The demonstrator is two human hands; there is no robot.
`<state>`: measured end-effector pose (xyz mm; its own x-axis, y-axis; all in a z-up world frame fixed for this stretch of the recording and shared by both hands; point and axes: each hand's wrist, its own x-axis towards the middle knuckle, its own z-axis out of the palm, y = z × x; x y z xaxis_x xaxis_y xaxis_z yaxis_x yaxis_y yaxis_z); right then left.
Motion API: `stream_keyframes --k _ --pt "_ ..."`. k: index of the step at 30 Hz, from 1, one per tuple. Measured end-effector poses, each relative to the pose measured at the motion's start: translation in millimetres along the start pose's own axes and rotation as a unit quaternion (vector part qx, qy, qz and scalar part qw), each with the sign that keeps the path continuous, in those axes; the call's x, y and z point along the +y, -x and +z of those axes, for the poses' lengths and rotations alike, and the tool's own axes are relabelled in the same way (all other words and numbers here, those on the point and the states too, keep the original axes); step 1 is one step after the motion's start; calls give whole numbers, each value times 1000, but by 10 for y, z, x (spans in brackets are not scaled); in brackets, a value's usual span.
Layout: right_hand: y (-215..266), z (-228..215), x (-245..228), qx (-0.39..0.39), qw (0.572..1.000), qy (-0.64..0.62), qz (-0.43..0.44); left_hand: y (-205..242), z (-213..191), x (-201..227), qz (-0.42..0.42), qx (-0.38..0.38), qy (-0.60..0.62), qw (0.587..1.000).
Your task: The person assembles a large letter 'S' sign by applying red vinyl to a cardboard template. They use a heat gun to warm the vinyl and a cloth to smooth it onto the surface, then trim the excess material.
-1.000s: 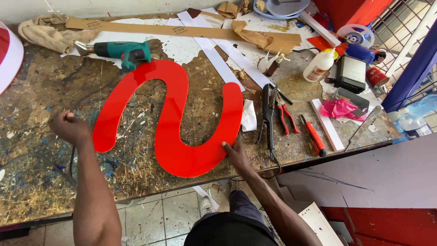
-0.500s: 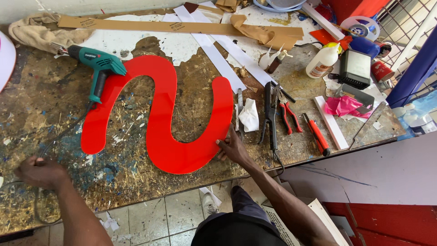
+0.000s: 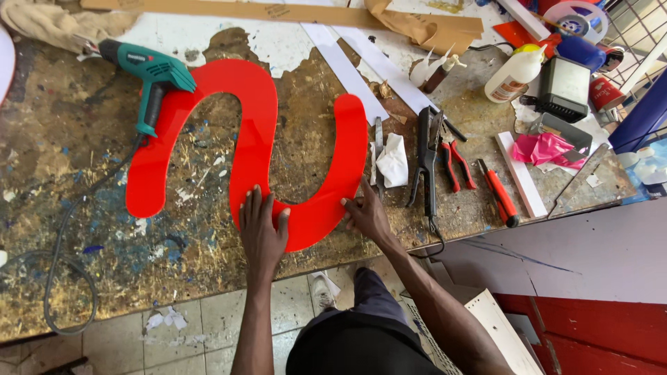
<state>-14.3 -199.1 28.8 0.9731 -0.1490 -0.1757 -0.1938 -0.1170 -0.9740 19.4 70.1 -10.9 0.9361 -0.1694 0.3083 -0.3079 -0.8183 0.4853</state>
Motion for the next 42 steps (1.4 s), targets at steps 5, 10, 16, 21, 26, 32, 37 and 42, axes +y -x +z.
stream_keyframes --k 5,10,16,21,26,32,37,42 --pt "70 76 222 79 993 51 -70 2 71 -90 -15 -15 2 1000" --pt "-25 31 320 43 994 -6 -103 -6 86 -90 -16 -13 7 1000" --pt "-242 -53 210 2 992 -13 -123 -12 114 -89 -22 -28 -19 999" --pt "-283 -13 229 12 991 16 -134 -106 -5 58 -44 -22 -26 998" --pt "-118 76 319 85 978 62 -179 -460 214 99 -100 14 -104 989" --pt "-181 16 286 58 983 41 -170 -394 214 20 -74 19 -88 993" --pt "-385 19 204 41 985 11 -166 -362 180 44 -23 62 -94 993" --pt "-539 -103 138 11 986 -5 -165 -578 137 -65 47 86 -79 992"
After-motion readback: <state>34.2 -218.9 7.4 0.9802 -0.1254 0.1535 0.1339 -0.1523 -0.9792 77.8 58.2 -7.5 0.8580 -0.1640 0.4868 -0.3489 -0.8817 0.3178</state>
